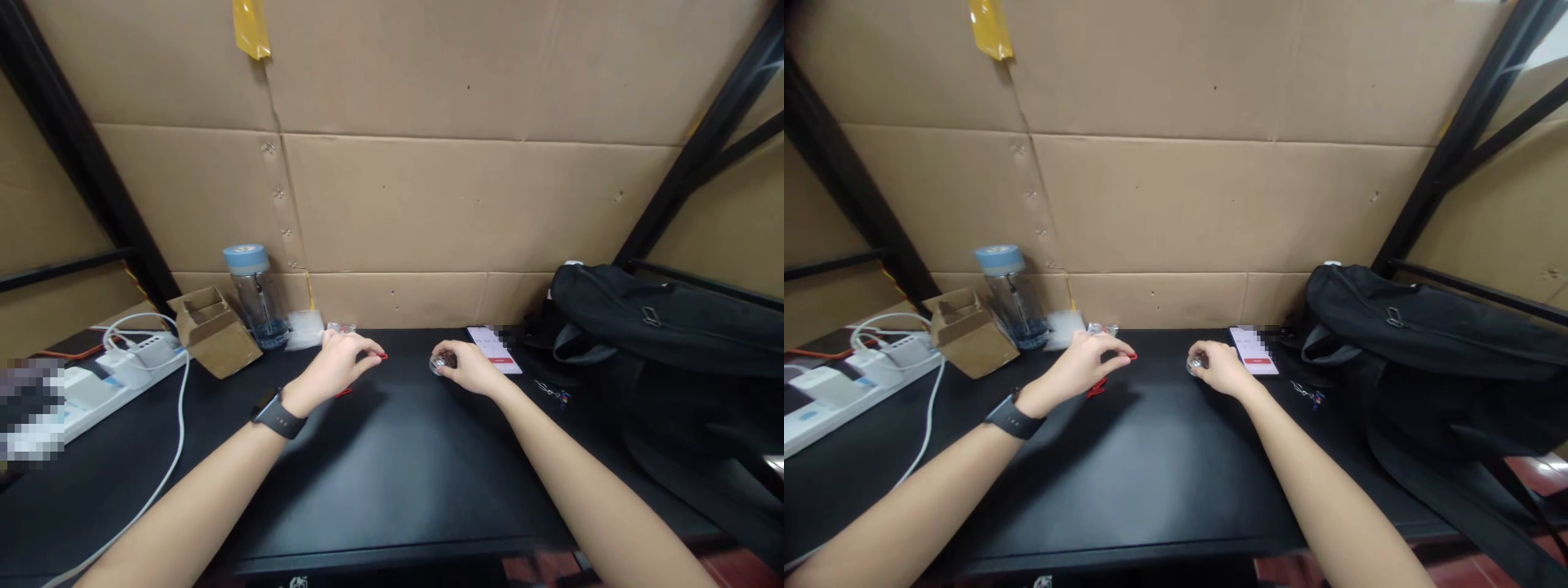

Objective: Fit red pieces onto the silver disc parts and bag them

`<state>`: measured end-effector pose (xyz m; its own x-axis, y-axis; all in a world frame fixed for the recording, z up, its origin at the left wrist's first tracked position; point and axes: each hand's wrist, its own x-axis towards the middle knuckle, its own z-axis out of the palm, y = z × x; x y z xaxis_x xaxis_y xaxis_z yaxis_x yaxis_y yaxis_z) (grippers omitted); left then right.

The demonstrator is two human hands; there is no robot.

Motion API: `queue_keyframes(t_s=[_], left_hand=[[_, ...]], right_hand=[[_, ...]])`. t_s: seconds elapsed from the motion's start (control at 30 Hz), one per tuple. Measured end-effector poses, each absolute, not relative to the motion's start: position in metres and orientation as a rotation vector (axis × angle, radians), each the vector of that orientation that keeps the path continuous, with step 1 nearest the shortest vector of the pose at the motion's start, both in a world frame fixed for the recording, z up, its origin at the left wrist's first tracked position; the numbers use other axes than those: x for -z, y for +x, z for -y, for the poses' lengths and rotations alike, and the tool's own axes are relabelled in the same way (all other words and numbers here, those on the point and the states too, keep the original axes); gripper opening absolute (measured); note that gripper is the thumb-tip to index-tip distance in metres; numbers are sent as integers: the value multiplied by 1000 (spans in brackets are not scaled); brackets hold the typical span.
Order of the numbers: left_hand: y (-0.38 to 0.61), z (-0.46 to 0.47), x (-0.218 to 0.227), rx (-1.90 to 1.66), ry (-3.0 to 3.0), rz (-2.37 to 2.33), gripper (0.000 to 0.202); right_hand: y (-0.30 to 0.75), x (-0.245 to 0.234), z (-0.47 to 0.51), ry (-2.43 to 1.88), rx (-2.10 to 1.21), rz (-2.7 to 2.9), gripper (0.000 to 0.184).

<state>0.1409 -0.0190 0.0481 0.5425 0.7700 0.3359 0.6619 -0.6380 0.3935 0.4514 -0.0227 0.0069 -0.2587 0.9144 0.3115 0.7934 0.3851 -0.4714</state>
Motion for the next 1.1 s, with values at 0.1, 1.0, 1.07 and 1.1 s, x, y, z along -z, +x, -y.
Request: queue_keyframes(t_s=[0.1,1.0,1.07,1.1], left_hand=[[152,29,-41,-764,2526,-1190,19],[172,60,-10,-1193,2563,-1325,14],[172,60,-10,-1204,2582,-1328,12],[172,61,-10,-1211,2591,-1325,12]], right_hand=[[444,-12,28,-1365,-339,2070,21],[371,-4,68,-806,-970,1623,37],[371,-4,68,-806,-962,1633,37],[371,-4,68,-805,-957,1638,37]])
